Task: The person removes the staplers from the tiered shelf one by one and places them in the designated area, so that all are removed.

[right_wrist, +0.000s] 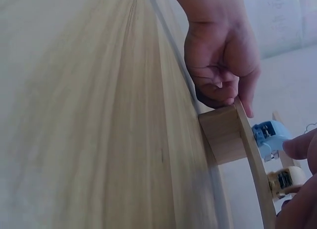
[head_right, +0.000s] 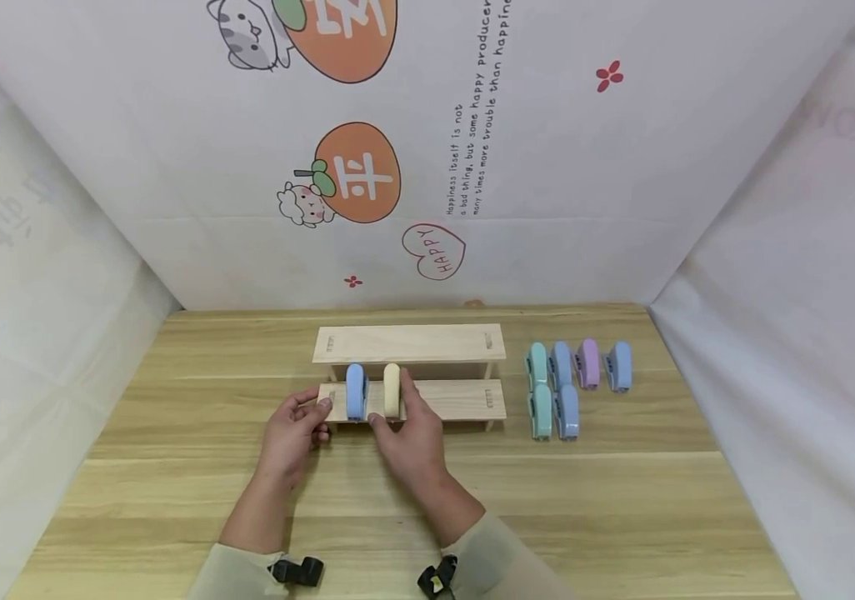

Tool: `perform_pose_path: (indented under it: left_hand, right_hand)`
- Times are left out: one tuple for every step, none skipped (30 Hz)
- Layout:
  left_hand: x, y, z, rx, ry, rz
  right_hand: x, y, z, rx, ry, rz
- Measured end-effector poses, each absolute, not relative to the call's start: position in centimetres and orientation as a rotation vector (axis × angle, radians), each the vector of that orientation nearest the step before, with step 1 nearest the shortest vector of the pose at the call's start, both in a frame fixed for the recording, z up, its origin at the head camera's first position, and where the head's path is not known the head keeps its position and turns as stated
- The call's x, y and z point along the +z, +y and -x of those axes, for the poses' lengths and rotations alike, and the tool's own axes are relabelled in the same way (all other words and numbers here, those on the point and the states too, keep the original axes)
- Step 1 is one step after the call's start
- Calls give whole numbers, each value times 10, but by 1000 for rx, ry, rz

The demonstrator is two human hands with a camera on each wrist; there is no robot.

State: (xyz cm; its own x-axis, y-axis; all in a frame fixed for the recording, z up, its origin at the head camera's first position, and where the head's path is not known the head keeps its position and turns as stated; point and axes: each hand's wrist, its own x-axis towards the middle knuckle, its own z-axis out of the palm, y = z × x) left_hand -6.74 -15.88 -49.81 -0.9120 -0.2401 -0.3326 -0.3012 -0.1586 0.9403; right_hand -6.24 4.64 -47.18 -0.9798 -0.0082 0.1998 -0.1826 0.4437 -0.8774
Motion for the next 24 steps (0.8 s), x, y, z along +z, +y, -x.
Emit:
perform_pose_path:
  left_hand:
    - [-498,-159,68,2270,2006,649]
    - [-498,-159,68,2271,2003,650]
    - [-498,-159,68,2272,2001,650]
    - [-498,-159,68,2271,2000,651]
    - [-498,-159,68,2271,1998,653]
    - [-498,-159,68,2271,1997,654]
    - [-498,-159,69,2272,1997,656]
    - [-498,-160,69,2271,1997,657]
    - [-498,-160,69,2272,1994,659]
    - [-499,-160,69,2273,1992,658]
    - [-499,-160,69,2275,1989,657]
    - [-500,-160,69,2275,1992,651]
    - [-500,-160,69,2276,1991,650]
    - [-500,-160,69,2275,1992,649]
    - [-500,-160,69,2276,1992,649]
    - [-500,-160,69,2277,1992,649]
    - [-500,-160,69,2276,1994,650]
    - [-500,-160,69,2275,1996,648]
    - [-500,-160,69,2274,1993,652]
    - [-500,-160,69,2273,1995,649]
    - [-500,-160,69,2271,1996,647]
    - [-500,-160,69,2271,1997,646]
    - [-500,-161,69,2270,1999,646]
    - [-500,-161,69,2269,1999,648]
  right_hand:
    - [-472,45,63,1555,-2530,-161]
    - [-472,43,64,1543,-2533,-150]
    - [-472,42,64,1542,-2532,-145]
    - [-472,40,65,1540,-2529,-144]
    - [-472,39,65,1535,-2526,-147]
    - [-471,38,66,1533,-2524,-152]
    - [-471,38,66,1537,-2518,-159]
    - [-471,37,66,1538,-2518,-163]
    - [-471,37,67,1547,-2515,-170]
    - [-471,37,67,1551,-2515,-177]
    - [-471,37,68,1553,-2516,-185]
    - [-471,37,68,1561,-2518,-187]
    - [-471,37,68,1567,-2519,-191]
    - [-471,37,69,1571,-2521,-196]
    - [-471,37,69,1575,-2524,-197]
    - [-471,38,69,1574,-2527,-194]
    - [-472,38,69,1573,-2530,-191]
    - [-472,38,69,1573,-2534,-182]
    - [-472,38,69,1572,-2532,-178]
    - [-472,38,69,1570,-2531,-172]
    - [-472,39,70,1567,-2528,-169]
    - [-472,39,70,1565,-2521,-170]
    - [-472,39,70,1563,-2516,-170]
    - [-472,39,70,1560,-2511,-170]
